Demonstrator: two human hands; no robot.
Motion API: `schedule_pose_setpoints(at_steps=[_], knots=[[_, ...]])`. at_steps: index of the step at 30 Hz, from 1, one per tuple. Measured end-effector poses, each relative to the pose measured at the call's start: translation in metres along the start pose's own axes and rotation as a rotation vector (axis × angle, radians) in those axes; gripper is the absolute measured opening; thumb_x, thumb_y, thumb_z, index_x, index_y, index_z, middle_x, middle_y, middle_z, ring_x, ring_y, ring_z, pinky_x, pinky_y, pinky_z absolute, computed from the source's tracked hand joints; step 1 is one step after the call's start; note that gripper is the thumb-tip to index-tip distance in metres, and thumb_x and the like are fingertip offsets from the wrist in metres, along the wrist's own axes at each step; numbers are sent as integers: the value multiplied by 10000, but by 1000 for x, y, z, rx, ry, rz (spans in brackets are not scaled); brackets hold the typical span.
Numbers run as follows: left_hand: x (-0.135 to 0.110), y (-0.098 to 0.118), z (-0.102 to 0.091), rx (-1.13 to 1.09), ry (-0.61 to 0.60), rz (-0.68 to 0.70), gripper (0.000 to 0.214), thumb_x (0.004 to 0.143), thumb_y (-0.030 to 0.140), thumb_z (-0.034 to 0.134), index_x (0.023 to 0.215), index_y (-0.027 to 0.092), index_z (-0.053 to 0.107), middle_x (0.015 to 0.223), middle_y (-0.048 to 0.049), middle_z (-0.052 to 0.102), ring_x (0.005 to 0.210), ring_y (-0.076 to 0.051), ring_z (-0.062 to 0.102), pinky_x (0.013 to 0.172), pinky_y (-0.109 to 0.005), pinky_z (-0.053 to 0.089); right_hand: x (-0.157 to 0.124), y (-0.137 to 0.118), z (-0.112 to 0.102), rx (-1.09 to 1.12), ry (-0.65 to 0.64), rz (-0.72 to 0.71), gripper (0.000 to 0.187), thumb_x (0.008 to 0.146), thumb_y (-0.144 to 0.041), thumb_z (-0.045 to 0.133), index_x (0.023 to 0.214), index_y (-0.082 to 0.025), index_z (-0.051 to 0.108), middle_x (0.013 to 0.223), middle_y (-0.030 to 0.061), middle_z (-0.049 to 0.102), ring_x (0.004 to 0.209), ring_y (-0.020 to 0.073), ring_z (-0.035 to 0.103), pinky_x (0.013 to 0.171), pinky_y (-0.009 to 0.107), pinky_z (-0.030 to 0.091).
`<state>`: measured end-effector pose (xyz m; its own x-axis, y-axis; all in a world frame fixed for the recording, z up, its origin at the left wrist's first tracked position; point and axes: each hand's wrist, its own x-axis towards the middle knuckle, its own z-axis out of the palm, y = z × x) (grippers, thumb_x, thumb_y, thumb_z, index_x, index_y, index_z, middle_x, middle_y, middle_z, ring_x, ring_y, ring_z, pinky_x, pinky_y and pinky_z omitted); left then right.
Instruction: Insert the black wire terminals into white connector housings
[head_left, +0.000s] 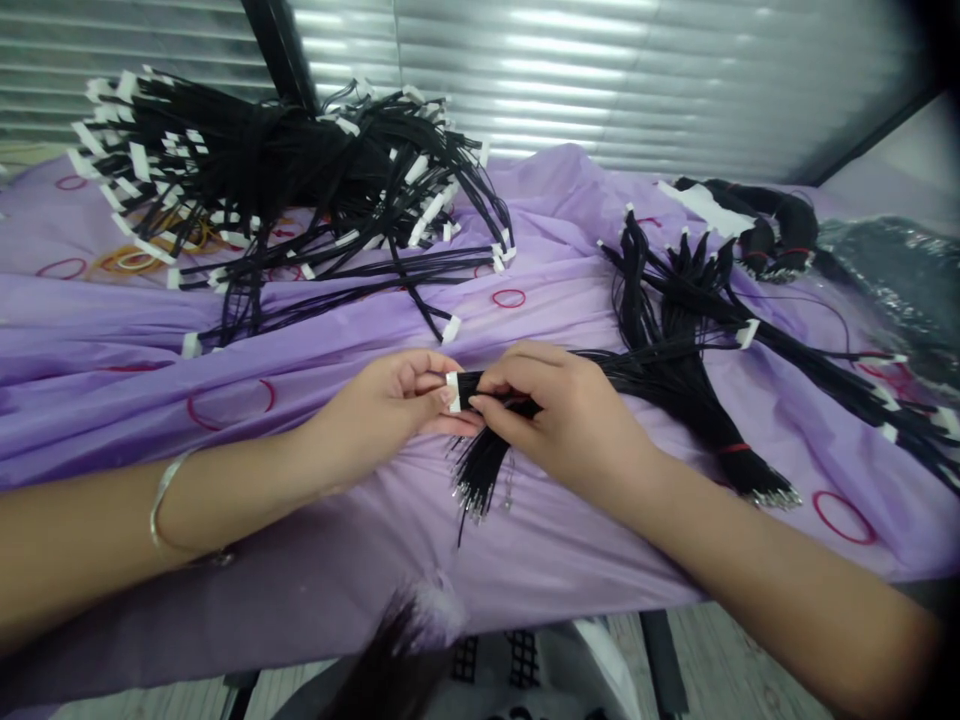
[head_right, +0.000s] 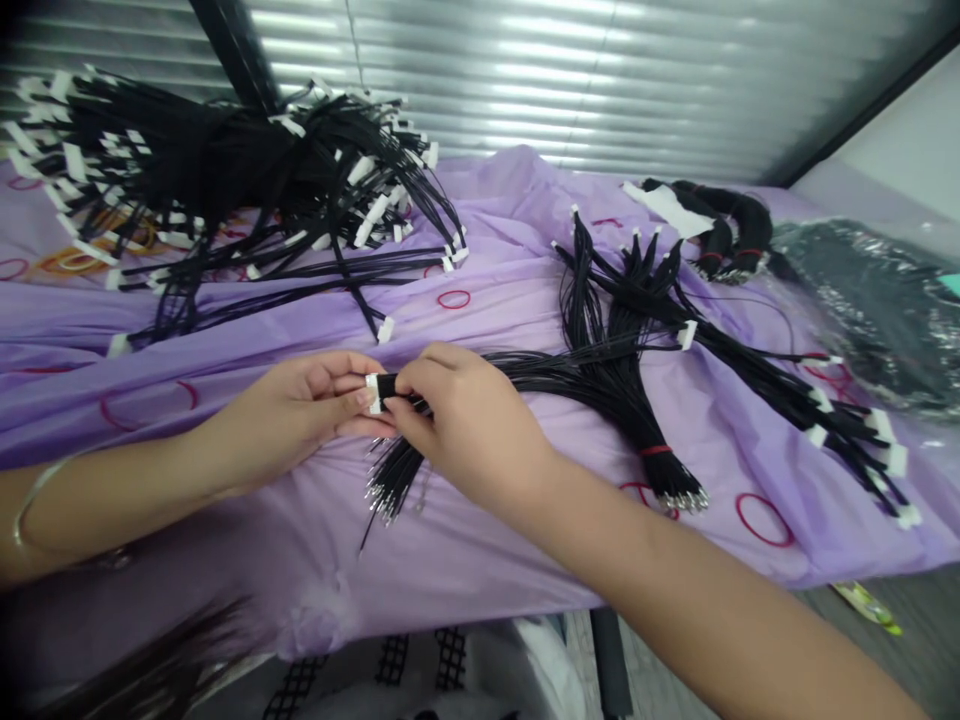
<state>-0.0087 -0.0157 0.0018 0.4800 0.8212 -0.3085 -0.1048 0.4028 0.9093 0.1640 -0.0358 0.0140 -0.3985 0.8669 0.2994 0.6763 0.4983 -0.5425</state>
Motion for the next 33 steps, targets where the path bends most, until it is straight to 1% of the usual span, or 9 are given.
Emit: schedule_pose_setpoints(at_steps=[11,15,17,20,21,23,26,29,33], knots=[[-1,2,4,26,84,-16,80,811,47,527,864,103,547,716,9,638,699,-92,642,742,-245,563,3,-1,15,119,88,108,120,727,-90,566,627,-138,611,631,-14,585,600,80,507,583,203,360],[0,1,3,7,46,-15,83,818,45,520,871,108,530,716,6,640,683,-105,664,732,-243,560,2,3,4,97,52,96,104,739,-124,579,650,-152,624,625,-25,590,552,74,500,542,203,364],[1,2,2,-11,55,-35,94,812,39,524,872,112,522,702,9,635,677,-119,676,727,-239,555,3,6,-7,-4,97,67,82,739,-128,588,668,-149,623,653,-4,589,599,100,521,580,224,391],[2,4,1,-66,76,-54,91,808,31,518,848,111,525,696,11,621,677,-132,680,740,-255,551,4,10,-22,-137,156,-75,43,754,-125,589,745,-133,630,746,46,579,728,151,543,679,269,430],[2,4,1,-81,74,-56,92,810,26,507,843,109,526,699,6,621,675,-134,679,743,-264,550,4,11,-26,-145,105,-145,55,767,-132,586,788,-130,638,776,57,577,752,157,543,691,275,436],[2,5,0,-104,58,-56,101,815,18,490,848,105,529,710,-9,631,670,-134,677,734,-262,550,3,12,-28,-148,-88,-276,98,800,-160,573,852,-140,654,808,63,581,754,157,539,688,281,441],[1,6,-1,-126,30,-61,108,818,10,482,856,96,534,736,-37,654,666,-131,673,708,-243,551,1,12,-23,-187,-304,-372,127,832,-194,551,840,-165,675,834,63,587,782,166,528,752,318,431],[1,7,-1,-131,45,-73,110,812,1,489,853,90,539,733,-38,655,652,-128,669,688,-240,555,0,11,-18,-147,-349,-357,132,841,-185,543,826,-168,673,857,57,599,807,164,529,797,328,411],[1,8,0,-152,66,-85,125,811,-5,489,852,101,540,639,7,622,620,-118,665,676,-236,555,1,8,-22,106,-301,-241,123,850,-171,535,853,-150,656,844,38,639,785,123,568,738,242,427]])
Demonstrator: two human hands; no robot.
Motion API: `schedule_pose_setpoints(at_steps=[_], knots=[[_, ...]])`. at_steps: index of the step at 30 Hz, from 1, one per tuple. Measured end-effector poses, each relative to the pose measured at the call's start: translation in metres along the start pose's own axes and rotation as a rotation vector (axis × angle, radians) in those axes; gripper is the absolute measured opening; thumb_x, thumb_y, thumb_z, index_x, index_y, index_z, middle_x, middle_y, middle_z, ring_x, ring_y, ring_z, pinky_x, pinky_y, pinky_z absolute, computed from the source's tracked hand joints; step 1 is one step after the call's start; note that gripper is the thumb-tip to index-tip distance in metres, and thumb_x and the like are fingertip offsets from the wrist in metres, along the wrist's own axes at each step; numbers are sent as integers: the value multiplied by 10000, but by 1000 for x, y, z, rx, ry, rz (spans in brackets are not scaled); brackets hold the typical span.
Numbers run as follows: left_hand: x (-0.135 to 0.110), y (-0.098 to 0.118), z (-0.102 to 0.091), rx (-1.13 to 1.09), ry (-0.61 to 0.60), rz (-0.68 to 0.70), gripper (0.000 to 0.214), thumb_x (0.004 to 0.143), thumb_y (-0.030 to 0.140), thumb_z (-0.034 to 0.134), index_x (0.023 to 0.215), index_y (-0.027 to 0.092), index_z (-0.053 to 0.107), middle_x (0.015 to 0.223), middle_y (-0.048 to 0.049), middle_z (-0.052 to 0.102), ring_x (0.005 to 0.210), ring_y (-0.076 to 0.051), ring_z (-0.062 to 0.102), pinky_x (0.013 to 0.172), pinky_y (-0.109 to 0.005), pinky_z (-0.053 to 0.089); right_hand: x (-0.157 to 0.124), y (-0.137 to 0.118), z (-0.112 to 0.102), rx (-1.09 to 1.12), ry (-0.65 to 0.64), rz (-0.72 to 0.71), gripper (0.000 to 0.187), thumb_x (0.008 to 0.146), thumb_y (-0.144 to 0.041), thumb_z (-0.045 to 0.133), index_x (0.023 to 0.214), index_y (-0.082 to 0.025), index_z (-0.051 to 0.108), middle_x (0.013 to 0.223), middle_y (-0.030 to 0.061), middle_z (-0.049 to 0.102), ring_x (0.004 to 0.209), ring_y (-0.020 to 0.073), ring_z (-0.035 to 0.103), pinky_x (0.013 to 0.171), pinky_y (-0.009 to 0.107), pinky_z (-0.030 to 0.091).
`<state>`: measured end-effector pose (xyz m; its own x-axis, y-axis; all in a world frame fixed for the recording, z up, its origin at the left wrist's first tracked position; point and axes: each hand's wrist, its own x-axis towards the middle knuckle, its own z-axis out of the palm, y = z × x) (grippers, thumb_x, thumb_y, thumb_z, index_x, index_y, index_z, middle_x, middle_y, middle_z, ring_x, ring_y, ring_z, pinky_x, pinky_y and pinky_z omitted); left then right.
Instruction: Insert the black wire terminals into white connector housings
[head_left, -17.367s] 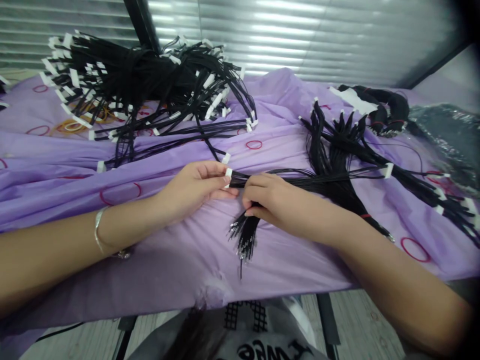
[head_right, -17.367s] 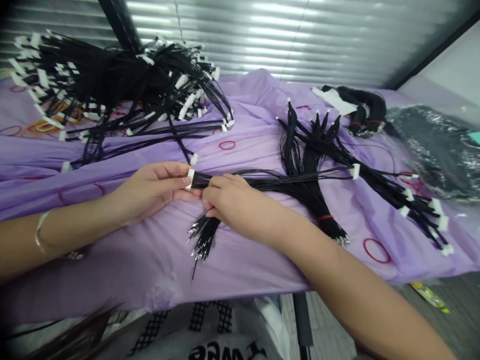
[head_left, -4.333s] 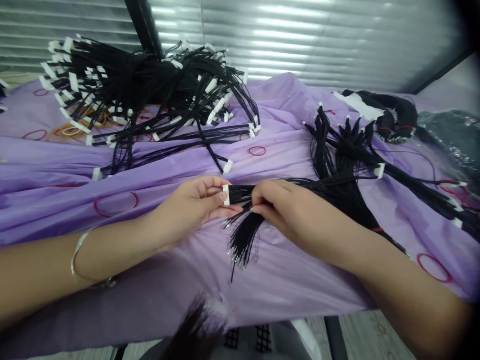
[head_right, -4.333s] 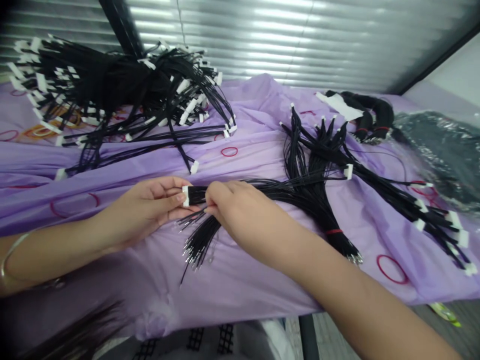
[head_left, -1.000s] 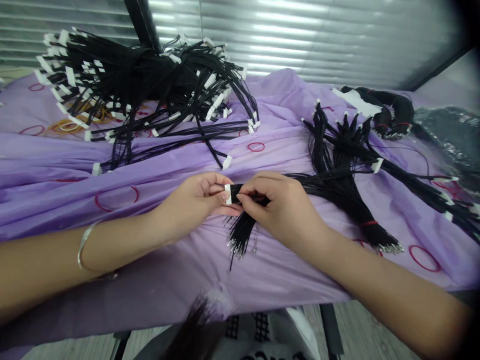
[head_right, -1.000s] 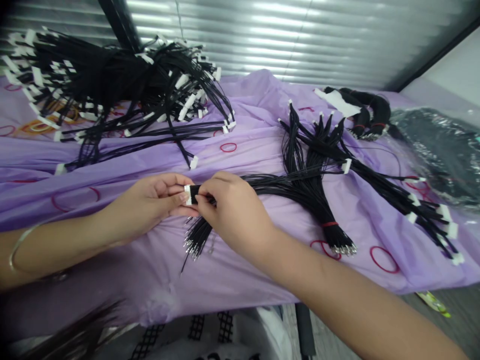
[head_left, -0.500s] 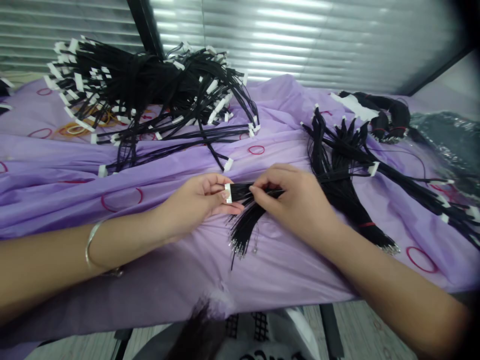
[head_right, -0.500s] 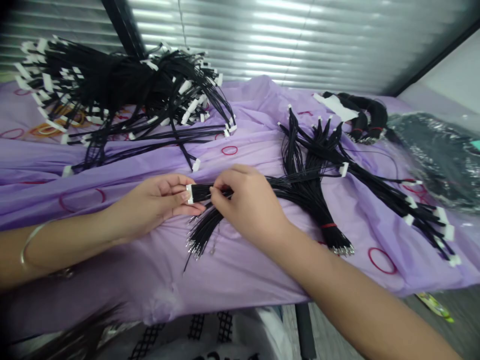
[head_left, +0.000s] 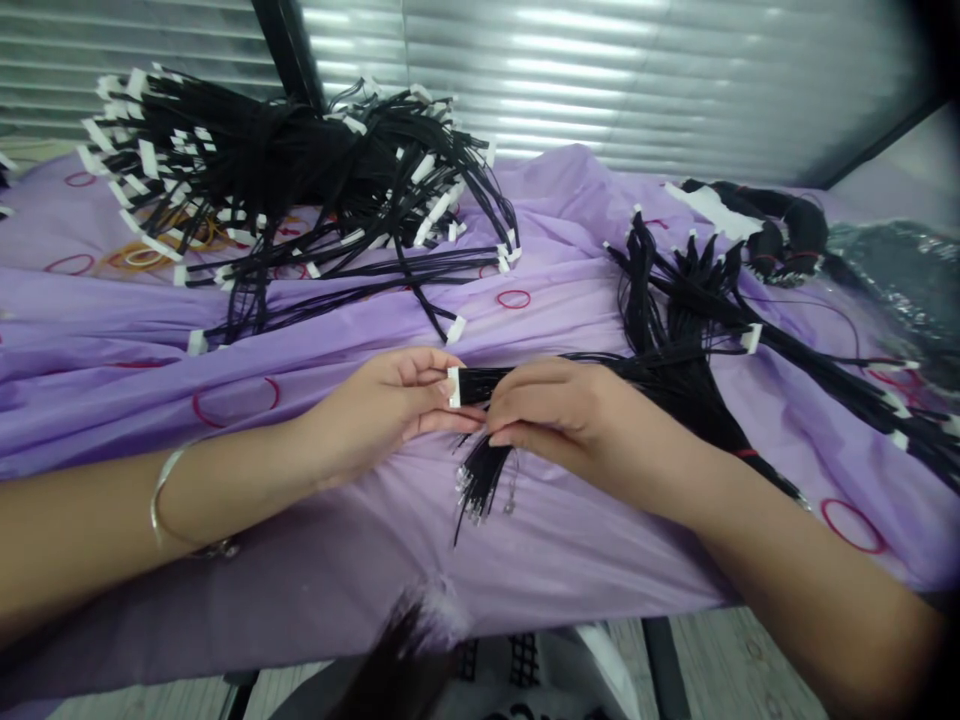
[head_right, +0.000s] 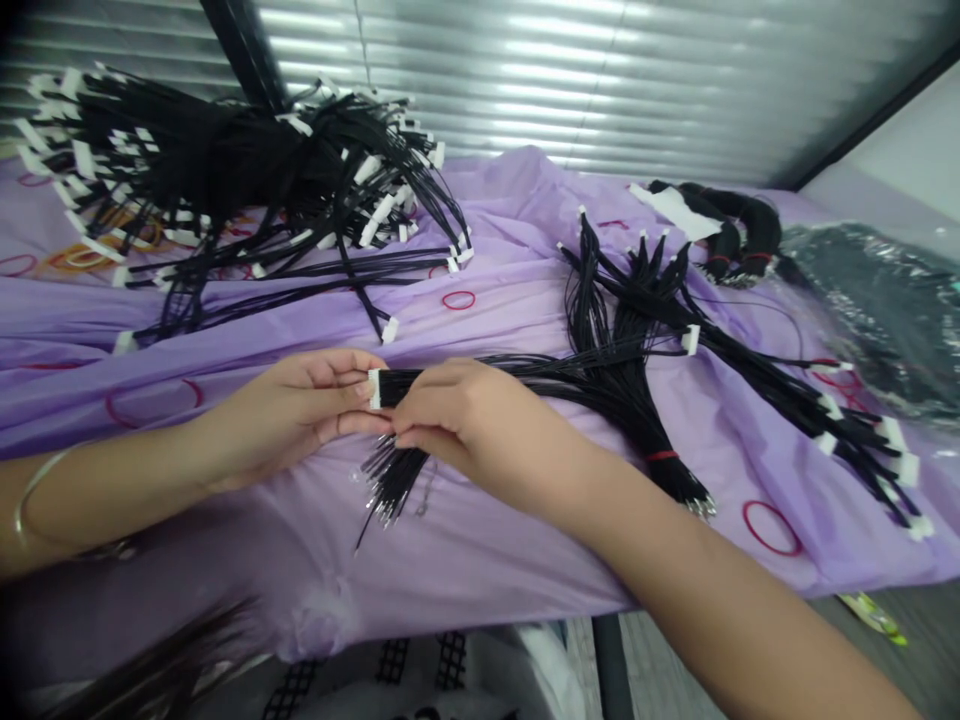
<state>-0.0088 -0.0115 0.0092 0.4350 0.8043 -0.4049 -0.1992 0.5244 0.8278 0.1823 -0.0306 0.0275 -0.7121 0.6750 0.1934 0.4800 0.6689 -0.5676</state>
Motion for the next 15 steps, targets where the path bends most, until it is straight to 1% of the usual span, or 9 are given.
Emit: schedule_pose_setpoints(at_steps=[3,5,7,10,15], knots=[[0,1,1,12,-13,-3,112,815,0,486,839,98,536,639,-14,638,626,-126,672,673,-226,548,0,-4,-2,128,123,109,114,843,-166,539,846,-155,653,799,11,655,749,101,585,692,201,430],[0,1,1,27,-21,-7,109,813,-1,484,841,92,531,687,-46,662,650,-144,681,675,-232,545,1,-5,0,101,203,196,92,816,-151,554,794,-153,644,734,-6,634,682,93,564,633,193,417],[0,2,1,37,-24,-13,115,811,-4,478,857,91,526,726,-66,675,671,-163,687,680,-247,545,1,-6,3,29,272,267,76,765,-120,573,710,-147,616,648,-23,585,599,81,515,571,190,386],[0,2,2,48,-16,-16,121,818,-5,464,874,91,512,739,-77,680,672,-168,688,680,-254,542,3,-5,9,-28,310,325,93,706,-98,581,626,-146,579,573,-41,535,531,63,461,528,184,352],[0,0,2,59,-2,-15,126,822,-6,459,878,102,493,724,-74,678,669,-171,689,637,-240,536,5,-2,14,-46,339,378,83,706,-127,576,629,-147,598,562,-42,553,506,55,463,510,181,335]])
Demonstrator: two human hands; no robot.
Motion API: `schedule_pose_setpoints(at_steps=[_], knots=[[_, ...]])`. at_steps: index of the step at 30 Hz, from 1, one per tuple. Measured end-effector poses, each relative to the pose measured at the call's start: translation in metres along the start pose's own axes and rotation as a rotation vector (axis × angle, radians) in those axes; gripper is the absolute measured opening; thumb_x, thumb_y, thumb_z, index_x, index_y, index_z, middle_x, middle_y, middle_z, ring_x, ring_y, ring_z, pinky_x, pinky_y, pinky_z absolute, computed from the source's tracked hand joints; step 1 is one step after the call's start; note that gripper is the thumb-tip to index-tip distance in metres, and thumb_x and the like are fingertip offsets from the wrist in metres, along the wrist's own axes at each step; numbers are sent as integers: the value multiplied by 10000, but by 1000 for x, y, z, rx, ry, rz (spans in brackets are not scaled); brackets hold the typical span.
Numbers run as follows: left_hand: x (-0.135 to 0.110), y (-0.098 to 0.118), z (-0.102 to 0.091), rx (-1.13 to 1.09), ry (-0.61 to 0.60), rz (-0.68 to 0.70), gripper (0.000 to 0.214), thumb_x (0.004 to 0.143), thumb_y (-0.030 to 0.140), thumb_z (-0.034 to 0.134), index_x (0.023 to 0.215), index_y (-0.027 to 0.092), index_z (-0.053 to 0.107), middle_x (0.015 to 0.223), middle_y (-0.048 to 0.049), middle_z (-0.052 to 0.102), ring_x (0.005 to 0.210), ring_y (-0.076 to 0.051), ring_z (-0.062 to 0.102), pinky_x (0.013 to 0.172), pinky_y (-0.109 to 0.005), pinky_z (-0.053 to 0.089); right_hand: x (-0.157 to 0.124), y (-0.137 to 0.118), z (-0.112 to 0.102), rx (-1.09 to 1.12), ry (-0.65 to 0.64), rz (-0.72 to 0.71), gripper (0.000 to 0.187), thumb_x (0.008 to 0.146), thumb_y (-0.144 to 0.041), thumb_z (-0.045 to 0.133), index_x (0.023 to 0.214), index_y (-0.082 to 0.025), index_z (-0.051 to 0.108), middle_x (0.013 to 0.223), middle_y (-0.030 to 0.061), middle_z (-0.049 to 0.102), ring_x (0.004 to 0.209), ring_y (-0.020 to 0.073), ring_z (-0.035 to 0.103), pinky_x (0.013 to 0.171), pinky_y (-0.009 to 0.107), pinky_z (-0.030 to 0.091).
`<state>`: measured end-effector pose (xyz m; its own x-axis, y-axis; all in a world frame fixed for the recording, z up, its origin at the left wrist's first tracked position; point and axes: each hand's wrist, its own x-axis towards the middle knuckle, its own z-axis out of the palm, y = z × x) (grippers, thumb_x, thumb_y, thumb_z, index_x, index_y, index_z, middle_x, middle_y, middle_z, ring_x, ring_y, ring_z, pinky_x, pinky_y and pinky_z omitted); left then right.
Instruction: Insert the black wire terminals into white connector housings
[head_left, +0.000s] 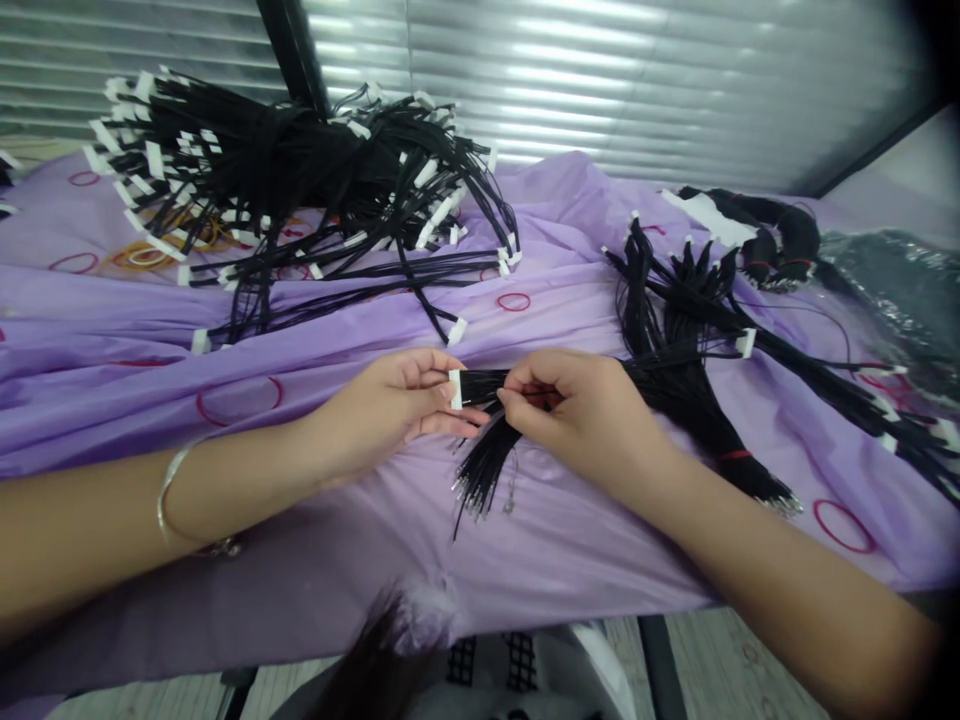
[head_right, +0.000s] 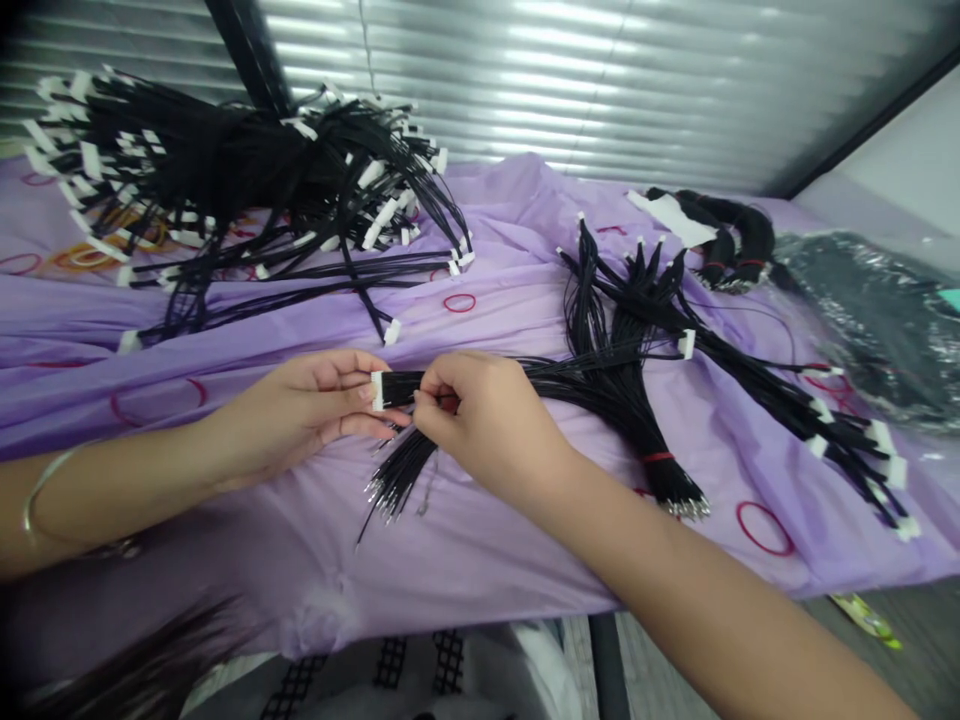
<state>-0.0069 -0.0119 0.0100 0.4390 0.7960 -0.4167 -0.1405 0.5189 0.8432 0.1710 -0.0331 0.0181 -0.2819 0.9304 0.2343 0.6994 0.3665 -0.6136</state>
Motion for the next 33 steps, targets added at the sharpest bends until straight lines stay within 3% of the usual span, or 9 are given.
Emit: schedule_pose_setpoints(at_steps=[6,17,28,30,33], knots=[[0,-1,-2,-31,-37,10,152,772,47,582,872,121,495,710,-45,671,694,-186,694,664,-255,539,0,0,2,36,-9,60,103,716,-149,561,621,-149,601,532,-41,557,477,57,452,478,180,326],[-1,1,0,18,5,6,118,815,17,485,883,113,486,723,-45,659,663,-155,683,692,-265,535,-1,-2,-1,118,-119,119,109,698,-193,554,599,-155,579,511,-42,527,471,68,431,455,190,311],[-1,-3,-2,107,-16,35,78,817,81,550,876,118,515,753,-36,668,705,-143,681,724,-257,545,3,6,13,107,-74,4,120,753,-136,544,644,-145,595,568,-41,533,519,62,442,521,186,326],[-2,-2,0,77,1,49,116,800,89,581,891,133,526,756,-21,668,709,-147,681,754,-276,544,3,2,7,77,-68,-53,128,786,-153,537,677,-146,604,607,-26,555,565,76,478,565,192,365],[-6,-2,-1,53,-31,126,173,802,161,603,967,174,552,907,-39,689,859,-188,672,861,-314,509,-1,-3,-20,-92,-7,-144,130,828,-189,523,854,-134,637,847,56,611,803,137,552,762,250,434]])
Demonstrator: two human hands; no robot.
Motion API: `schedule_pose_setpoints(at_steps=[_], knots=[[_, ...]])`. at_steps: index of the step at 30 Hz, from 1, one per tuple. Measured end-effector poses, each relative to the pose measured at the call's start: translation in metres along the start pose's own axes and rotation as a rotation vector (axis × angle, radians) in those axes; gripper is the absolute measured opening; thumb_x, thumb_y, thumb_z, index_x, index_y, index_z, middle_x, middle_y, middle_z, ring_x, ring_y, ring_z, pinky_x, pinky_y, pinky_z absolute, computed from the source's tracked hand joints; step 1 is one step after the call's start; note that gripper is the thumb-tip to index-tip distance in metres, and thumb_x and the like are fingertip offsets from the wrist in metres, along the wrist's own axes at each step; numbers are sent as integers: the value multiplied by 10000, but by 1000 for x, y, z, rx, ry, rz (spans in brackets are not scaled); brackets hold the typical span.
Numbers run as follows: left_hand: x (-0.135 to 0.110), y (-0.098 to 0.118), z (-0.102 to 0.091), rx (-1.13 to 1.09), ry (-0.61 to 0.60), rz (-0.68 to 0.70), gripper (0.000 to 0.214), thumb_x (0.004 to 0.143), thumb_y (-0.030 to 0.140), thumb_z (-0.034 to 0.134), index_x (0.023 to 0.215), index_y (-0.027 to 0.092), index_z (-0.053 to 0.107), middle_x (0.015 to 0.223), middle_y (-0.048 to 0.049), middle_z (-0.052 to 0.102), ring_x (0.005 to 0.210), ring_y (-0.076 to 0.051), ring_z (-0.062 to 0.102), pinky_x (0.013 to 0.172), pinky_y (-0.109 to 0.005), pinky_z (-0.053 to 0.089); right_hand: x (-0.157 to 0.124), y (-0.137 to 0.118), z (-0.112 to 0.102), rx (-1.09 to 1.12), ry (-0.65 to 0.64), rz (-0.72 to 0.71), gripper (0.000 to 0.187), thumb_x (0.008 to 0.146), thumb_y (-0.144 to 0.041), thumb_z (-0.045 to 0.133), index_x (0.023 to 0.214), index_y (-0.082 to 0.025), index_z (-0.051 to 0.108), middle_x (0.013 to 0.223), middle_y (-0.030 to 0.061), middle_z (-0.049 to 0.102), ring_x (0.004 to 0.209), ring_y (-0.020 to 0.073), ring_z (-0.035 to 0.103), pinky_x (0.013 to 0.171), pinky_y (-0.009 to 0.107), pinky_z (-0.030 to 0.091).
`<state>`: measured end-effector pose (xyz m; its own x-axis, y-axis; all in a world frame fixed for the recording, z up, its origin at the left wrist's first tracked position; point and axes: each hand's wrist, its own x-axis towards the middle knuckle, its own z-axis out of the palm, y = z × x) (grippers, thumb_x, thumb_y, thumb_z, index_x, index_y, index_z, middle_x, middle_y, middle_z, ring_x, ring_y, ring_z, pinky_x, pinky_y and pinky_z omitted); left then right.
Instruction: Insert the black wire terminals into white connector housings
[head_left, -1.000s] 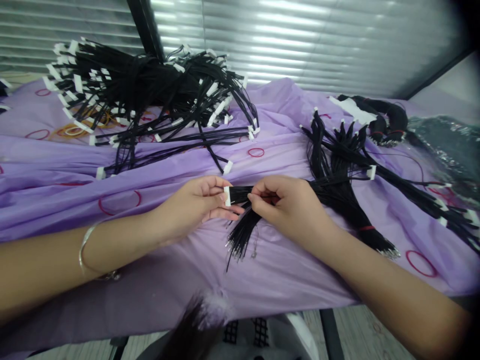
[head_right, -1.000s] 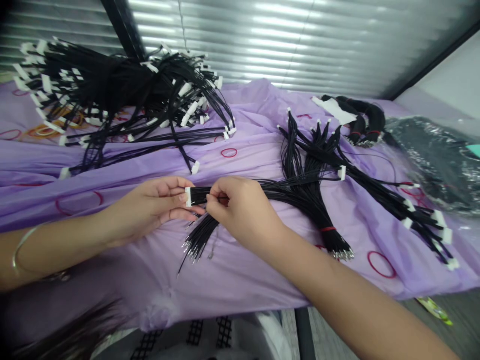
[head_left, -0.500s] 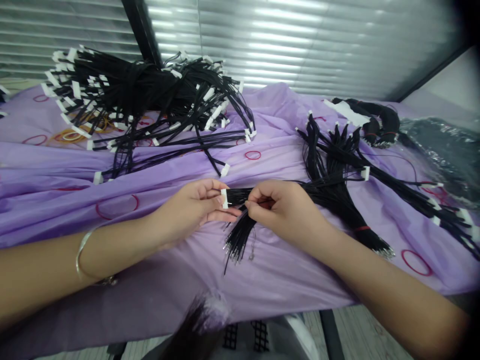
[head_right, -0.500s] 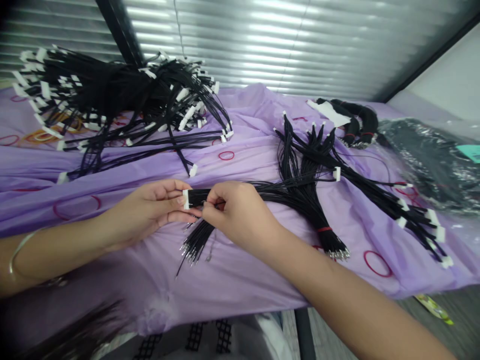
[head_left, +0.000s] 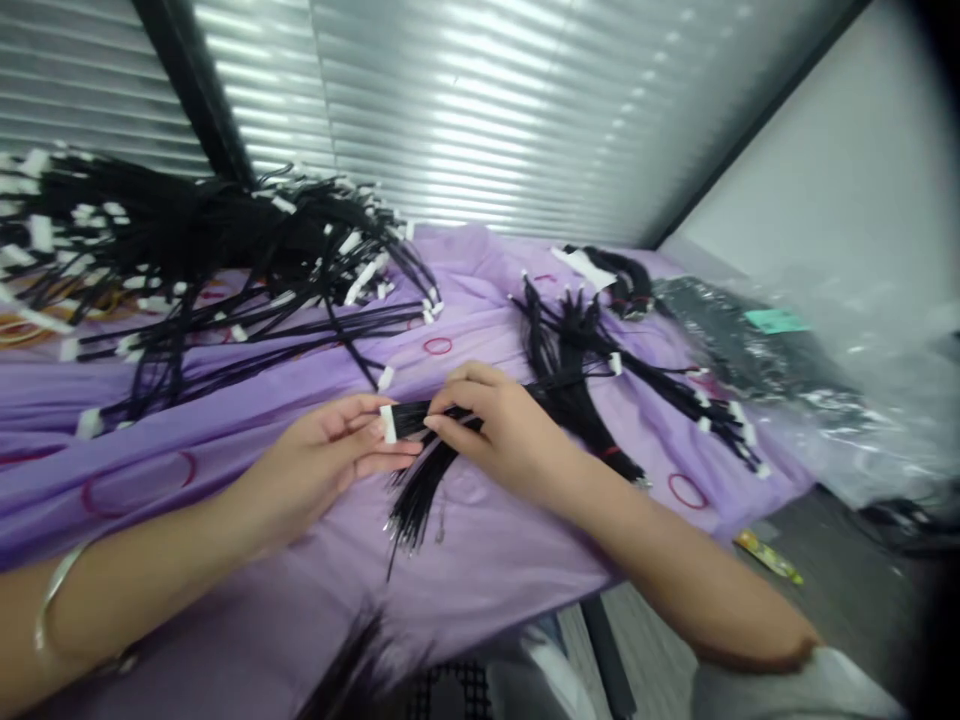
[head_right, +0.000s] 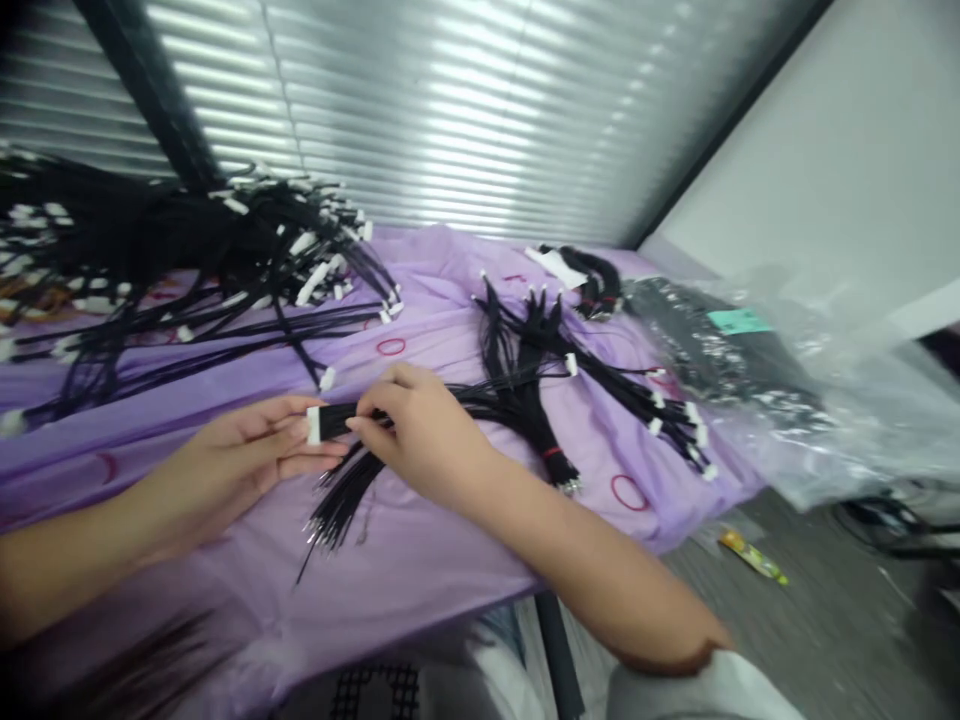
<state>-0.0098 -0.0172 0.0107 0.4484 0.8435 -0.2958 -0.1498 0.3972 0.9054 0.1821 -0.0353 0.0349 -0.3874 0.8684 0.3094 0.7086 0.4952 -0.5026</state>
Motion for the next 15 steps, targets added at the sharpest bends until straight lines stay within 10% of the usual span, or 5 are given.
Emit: schedule_pose_setpoints(at_steps=[4,7,11,15], knots=[[-7,-4,-7,199,-242,156,472,873,319,500,1320,258,360,1300,-82,535,1208,-229,478,1052,-364,338,-16,19,-49,-396,87,114,282,846,-124,452,1082,-117,606,1092,137,572,1030,216,518,925,381,404],[-18,-1,-5,634,-324,190,646,884,388,434,1435,204,151,1456,-115,301,1333,-266,265,1104,-420,203,-27,55,-71,-558,-79,137,314,802,-171,532,1102,-134,617,1204,168,524,1117,295,477,950,497,368],[-33,9,11,1255,-387,281,592,844,304,447,1368,48,343,1456,-182,244,1338,-317,224,1106,-421,183,-31,83,-71,-479,-207,62,190,846,-241,509,910,-192,680,1076,85,617,1001,192,567,901,350,444],[-37,11,20,1459,-475,357,503,824,255,472,1297,83,460,1406,-180,352,1299,-320,319,1085,-457,218,-30,83,-73,-524,-67,127,222,888,-281,440,925,-173,630,907,64,661,814,166,611,733,290,482]])
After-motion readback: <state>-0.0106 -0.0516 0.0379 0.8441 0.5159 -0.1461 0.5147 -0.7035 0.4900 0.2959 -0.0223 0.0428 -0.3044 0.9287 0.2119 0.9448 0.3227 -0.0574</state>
